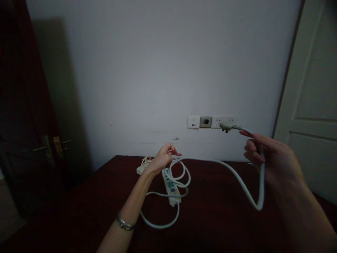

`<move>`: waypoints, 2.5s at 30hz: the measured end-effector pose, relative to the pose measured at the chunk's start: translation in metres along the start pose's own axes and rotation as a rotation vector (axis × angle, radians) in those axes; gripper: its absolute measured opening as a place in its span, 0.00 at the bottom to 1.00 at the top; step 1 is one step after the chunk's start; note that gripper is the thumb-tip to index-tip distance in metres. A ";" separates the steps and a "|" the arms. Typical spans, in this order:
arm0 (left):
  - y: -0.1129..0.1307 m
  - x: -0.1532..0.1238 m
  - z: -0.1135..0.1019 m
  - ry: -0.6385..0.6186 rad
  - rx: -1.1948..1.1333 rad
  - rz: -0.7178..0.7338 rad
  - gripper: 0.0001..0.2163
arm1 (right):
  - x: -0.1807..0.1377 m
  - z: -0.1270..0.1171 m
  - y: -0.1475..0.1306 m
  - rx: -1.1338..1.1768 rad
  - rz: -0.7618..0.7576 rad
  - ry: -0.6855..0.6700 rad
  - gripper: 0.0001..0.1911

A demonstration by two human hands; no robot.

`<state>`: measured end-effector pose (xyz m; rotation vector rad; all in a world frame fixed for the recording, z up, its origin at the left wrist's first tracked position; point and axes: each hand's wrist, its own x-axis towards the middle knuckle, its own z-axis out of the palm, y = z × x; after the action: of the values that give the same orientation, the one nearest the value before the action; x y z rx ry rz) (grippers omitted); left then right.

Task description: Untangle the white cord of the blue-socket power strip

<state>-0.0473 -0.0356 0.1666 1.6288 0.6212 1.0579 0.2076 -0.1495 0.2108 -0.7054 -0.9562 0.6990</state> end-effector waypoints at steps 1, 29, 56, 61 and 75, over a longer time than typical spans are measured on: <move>-0.001 0.000 -0.001 -0.008 0.017 -0.012 0.16 | 0.000 0.000 0.001 -0.006 -0.001 -0.001 0.11; 0.014 -0.009 0.018 0.052 -0.013 0.359 0.22 | -0.025 0.077 0.090 0.065 0.407 -0.435 0.25; -0.025 0.006 0.026 -0.099 -0.177 -0.138 0.17 | 0.009 0.049 0.102 -0.034 0.188 -0.073 0.28; -0.025 0.006 0.017 -0.003 0.047 -0.036 0.16 | 0.016 0.034 0.097 -0.099 0.169 -0.004 0.14; -0.038 0.016 0.010 0.178 0.260 0.035 0.09 | -0.009 -0.004 -0.008 -0.685 -0.015 -0.296 0.18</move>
<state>-0.0272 -0.0151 0.1353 1.7853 0.8816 1.1950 0.2089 -0.1624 0.2112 -1.2112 -1.4982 0.4603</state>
